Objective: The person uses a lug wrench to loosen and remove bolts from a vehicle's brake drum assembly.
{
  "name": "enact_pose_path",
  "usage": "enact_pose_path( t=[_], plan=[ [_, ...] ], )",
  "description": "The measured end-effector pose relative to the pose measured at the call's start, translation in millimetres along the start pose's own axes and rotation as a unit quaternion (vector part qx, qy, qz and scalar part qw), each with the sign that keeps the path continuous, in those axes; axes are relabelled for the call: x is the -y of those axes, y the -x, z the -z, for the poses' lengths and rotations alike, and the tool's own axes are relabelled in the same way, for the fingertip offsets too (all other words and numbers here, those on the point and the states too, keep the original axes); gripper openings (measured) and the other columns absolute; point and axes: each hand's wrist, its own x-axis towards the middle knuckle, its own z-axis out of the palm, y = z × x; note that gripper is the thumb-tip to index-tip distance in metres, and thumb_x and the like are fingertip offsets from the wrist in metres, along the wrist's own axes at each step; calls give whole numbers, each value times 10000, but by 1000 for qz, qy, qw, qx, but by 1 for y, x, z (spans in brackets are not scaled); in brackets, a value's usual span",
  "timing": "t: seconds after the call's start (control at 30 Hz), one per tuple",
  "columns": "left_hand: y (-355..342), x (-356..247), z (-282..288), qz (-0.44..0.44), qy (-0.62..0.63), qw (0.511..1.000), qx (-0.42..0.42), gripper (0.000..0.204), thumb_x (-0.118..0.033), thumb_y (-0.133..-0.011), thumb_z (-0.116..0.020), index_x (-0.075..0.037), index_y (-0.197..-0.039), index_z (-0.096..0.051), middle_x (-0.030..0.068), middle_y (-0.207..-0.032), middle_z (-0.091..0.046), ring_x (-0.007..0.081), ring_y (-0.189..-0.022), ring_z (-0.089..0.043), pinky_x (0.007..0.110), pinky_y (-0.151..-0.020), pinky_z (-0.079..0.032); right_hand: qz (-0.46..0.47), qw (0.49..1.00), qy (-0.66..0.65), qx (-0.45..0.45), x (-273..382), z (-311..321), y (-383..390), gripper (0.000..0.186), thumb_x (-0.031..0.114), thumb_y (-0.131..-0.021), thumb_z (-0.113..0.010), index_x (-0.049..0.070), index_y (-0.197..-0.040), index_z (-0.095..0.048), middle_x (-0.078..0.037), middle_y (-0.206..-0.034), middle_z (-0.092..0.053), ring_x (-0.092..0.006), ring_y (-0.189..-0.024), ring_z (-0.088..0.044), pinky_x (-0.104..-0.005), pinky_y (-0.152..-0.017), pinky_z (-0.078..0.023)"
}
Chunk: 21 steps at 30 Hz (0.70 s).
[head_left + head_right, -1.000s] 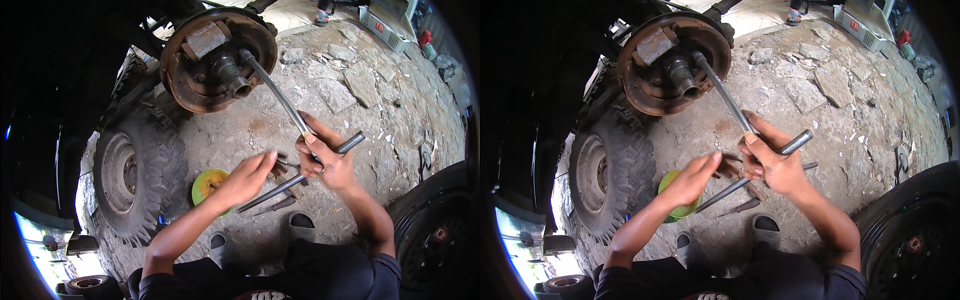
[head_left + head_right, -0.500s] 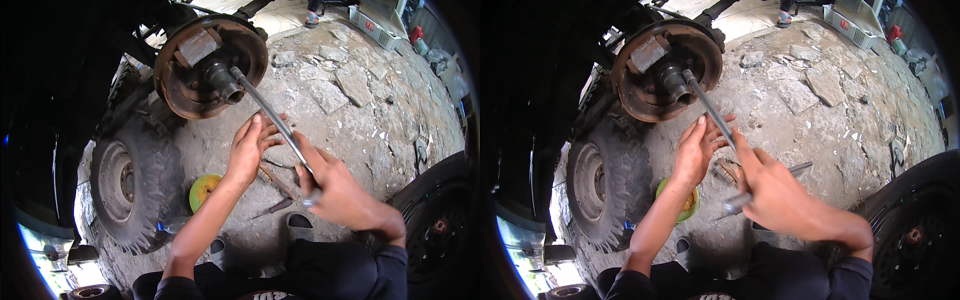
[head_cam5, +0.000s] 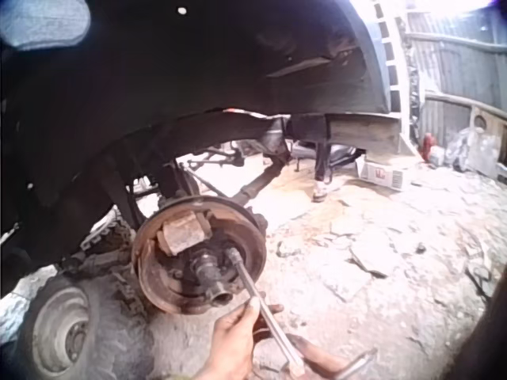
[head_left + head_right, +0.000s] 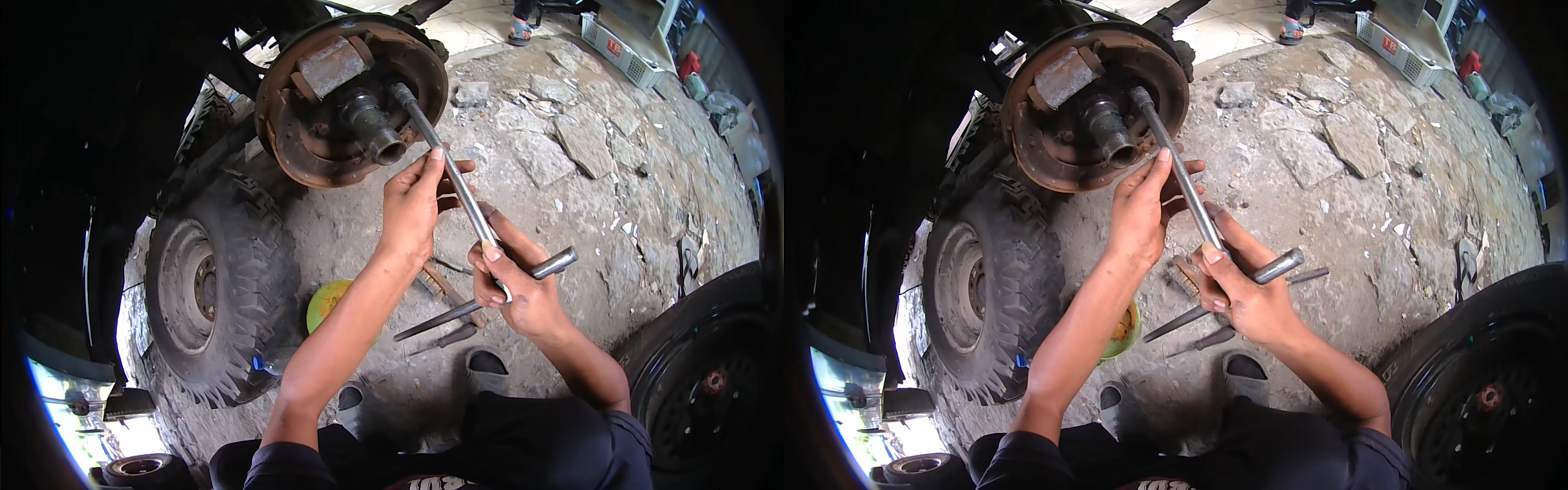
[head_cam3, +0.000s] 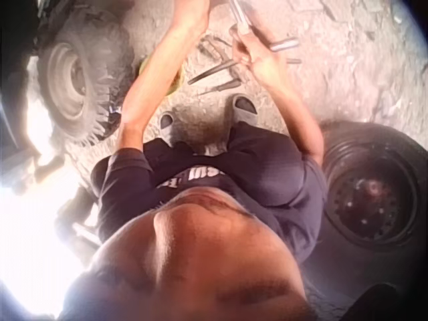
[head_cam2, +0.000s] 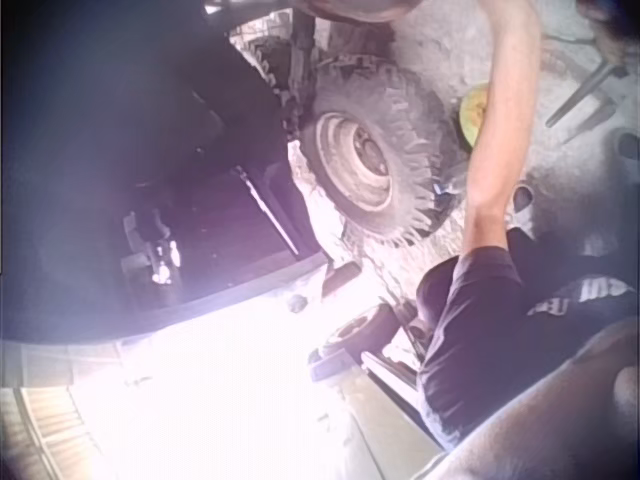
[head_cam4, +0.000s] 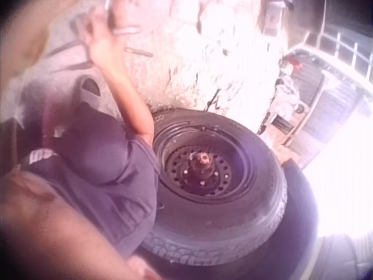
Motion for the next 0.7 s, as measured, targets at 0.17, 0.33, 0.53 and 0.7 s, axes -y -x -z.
enact_pose_path(
  t=[0.17,0.33,0.53,0.7],
  plan=[
    [3,-1,-6,26,-17,999,-35,263,-345,-956,-587,-93,-1000,-649,75,-954,-708,138,-748,-654,276,-669,-481,-24,979,-197,45,0,0,-1,536,184,-974,-480,57,-1461,-295,-19,-871,-402,-33,-525,-340,-208,-509,-299],
    [3,-6,-4,36,-47,998,-24,247,-364,-939,-612,-122,-957,-658,49,-947,-711,134,-770,-656,269,-677,-441,-21,981,-193,27,1,-3,-1,532,173,-965,-480,33,-1444,-299,-13,-857,-400,-13,-494,-324,-185,-468,-280],
    [5,-7,-3,30,-52,998,-36,241,-364,-935,-616,-127,-946,-660,46,-936,-711,126,-749,-659,264,-654,-433,-23,979,-200,32,-1,-2,-2,536,169,-976,-455,7,-1447,-258,-1,-853,-398,4,-478,-317,-170,-442,-273],
    [3,-8,0,21,-54,998,-34,235,-358,-935,-617,-127,-940,-658,44,-926,-712,118,-733,-658,252,-627,-422,-20,975,-216,41,-3,-3,-4,464,177,-975,-481,33,-1394,-345,-15,-843,-405,-17,-511,-337,-184,-475,-287]
  ],
)
